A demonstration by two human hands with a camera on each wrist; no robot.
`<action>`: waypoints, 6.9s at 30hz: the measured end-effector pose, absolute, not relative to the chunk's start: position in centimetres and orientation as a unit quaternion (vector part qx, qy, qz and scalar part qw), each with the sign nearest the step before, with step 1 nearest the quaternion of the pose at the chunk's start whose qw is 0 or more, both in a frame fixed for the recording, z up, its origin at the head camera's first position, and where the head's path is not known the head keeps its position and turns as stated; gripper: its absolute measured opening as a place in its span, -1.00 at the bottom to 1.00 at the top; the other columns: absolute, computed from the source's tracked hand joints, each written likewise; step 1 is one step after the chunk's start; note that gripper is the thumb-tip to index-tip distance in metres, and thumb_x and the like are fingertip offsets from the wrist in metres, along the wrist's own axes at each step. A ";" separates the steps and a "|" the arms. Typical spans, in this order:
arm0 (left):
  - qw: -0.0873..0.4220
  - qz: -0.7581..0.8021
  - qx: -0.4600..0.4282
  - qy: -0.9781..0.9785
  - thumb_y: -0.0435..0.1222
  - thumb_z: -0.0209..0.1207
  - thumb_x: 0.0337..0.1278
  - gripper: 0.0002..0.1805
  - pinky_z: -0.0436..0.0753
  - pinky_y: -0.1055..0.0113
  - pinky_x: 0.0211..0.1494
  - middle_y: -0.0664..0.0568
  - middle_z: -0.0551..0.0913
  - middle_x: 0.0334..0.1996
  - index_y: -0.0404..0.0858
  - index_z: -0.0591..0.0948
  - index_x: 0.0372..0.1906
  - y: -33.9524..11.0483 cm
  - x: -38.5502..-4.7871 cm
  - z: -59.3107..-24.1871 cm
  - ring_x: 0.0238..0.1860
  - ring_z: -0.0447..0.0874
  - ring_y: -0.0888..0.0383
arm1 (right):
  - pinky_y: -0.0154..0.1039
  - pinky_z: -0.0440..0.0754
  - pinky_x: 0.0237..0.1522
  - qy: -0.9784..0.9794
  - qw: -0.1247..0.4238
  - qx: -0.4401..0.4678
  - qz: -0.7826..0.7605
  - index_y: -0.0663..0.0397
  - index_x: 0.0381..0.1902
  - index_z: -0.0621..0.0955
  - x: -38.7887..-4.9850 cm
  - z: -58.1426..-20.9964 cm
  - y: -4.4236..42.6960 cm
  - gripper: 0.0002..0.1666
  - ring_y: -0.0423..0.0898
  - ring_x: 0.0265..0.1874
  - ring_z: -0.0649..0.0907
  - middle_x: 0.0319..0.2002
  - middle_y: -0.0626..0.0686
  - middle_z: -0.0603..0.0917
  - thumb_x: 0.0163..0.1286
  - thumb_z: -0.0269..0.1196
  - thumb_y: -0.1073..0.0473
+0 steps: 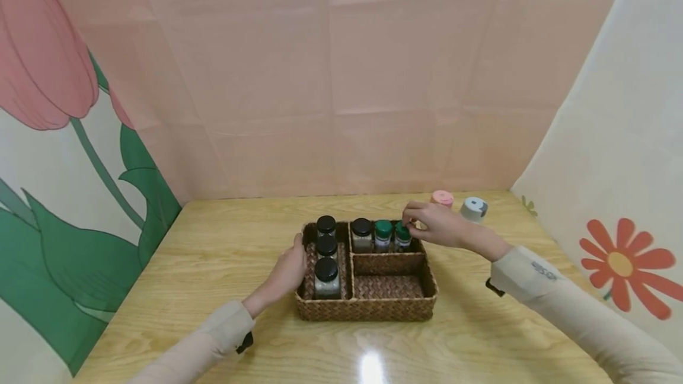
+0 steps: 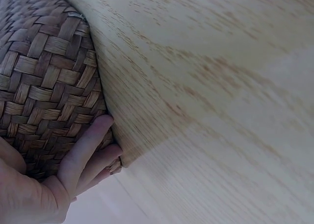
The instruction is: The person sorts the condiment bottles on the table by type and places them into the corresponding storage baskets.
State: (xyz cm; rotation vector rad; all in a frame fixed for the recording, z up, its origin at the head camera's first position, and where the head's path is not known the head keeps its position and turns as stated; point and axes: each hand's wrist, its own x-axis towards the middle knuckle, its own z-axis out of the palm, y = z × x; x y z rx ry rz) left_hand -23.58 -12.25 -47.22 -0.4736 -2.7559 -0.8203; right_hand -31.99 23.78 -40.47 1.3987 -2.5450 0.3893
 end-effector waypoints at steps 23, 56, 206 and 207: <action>0.103 -0.282 -0.150 -0.942 -0.51 -0.12 0.40 -0.50 0.45 0.28 -0.67 -0.03 0.44 -0.66 -0.68 0.12 0.33 -12.2 -23.7 -47.6 -0.70 0.43 0.13 | -0.32 0.59 -0.41 -0.878 0.121 0.441 0.141 0.08 -0.18 0.67 -32.3 -40.4 24.8 -0.89 -0.29 -0.38 0.59 -0.21 -0.04 0.63 0.34 0.31 0.31; 0.109 -0.272 -0.150 -0.944 -0.52 -0.11 0.39 -0.51 0.44 0.28 -0.68 -0.03 0.43 -0.66 -0.69 0.14 0.31 -12.1 -23.7 -47.4 -0.71 0.41 0.12 | 0.01 0.63 -0.26 -0.855 0.231 0.447 0.130 0.17 -0.12 0.62 -34.7 -40.7 28.1 -0.75 0.07 -0.20 0.64 -0.14 0.11 0.63 0.23 0.33 0.41; 0.112 -0.284 -0.151 -0.940 -0.54 -0.11 0.37 -0.53 0.43 0.25 -0.67 -0.04 0.43 -0.65 -0.68 0.16 0.29 -12.1 -23.9 -47.6 -0.70 0.41 0.12 | -0.10 0.55 -0.42 -0.872 0.213 0.419 0.137 0.16 0.15 0.56 -31.3 -35.7 29.5 -0.43 -0.05 -0.32 0.61 0.02 0.12 0.59 0.17 0.19 0.59; 0.113 -0.284 -0.152 -0.940 -0.55 -0.11 0.36 -0.52 0.44 0.25 -0.67 -0.05 0.43 -0.65 -0.68 0.15 0.29 -12.1 -23.8 -47.6 -0.70 0.42 0.11 | -0.09 0.57 -0.39 -0.873 0.210 0.417 0.137 0.15 0.14 0.57 -31.2 -35.7 29.4 -0.44 -0.04 -0.29 0.62 0.02 0.11 0.60 0.17 0.19 0.58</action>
